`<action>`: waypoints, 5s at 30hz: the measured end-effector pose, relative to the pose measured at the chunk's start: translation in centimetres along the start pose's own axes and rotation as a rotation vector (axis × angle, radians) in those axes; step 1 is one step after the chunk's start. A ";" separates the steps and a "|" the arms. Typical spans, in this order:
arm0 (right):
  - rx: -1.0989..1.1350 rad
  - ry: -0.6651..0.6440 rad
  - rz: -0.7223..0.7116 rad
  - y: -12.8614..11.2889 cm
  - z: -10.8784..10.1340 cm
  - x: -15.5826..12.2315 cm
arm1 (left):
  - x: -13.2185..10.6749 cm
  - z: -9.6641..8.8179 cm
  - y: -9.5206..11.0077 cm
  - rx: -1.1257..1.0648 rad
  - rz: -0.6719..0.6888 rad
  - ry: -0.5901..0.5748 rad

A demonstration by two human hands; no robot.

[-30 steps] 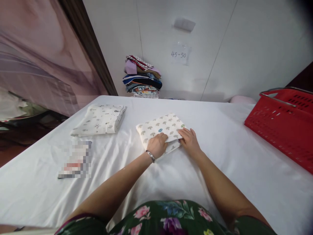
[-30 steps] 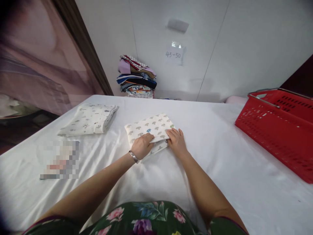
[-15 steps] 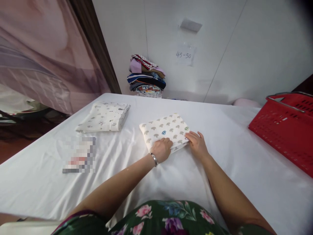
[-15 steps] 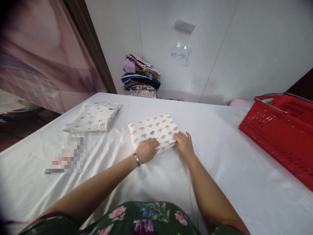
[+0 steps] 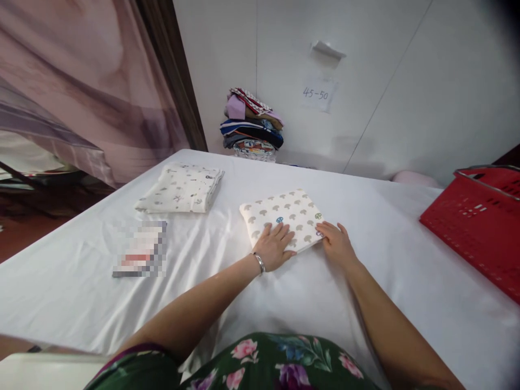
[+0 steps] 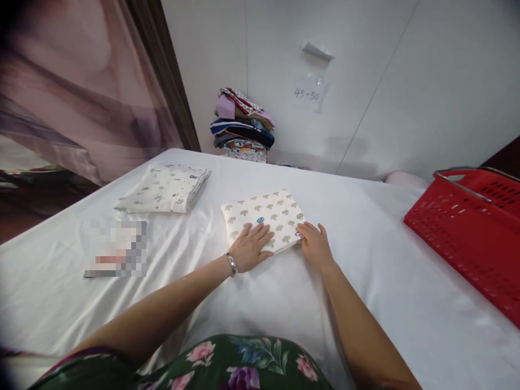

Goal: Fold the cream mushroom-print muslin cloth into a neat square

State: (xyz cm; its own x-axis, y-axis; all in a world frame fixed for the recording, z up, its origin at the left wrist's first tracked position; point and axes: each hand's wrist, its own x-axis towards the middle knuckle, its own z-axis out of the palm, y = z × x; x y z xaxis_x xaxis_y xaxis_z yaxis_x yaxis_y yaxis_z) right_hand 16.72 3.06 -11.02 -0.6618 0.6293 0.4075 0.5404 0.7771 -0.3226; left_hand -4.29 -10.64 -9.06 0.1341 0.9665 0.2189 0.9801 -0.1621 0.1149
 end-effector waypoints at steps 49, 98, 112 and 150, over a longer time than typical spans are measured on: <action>0.839 -0.223 0.947 2.1 -0.9 4.7 | -6.2 -1.7 -3.5 0.017 -0.011 0.053; 1.379 -0.036 0.672 1.2 -1.9 -0.6 | 7.5 -0.8 3.1 -0.351 -0.478 -0.047; 1.334 0.075 0.737 1.8 -2.0 -0.5 | 4.9 -2.1 4.2 -0.145 -0.222 -0.117; -0.175 -0.227 -0.336 -5.5 0.9 -2.2 | -6.3 -2.4 -2.1 -1.643 -0.989 0.069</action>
State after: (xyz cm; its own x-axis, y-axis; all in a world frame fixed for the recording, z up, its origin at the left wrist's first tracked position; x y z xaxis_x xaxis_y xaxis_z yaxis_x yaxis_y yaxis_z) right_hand 14.77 -2.58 -10.89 -0.9027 0.3421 0.2611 0.3422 0.9385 -0.0466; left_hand -7.55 -16.91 -8.41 -0.3475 0.8169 -0.4603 -0.3948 0.3178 0.8620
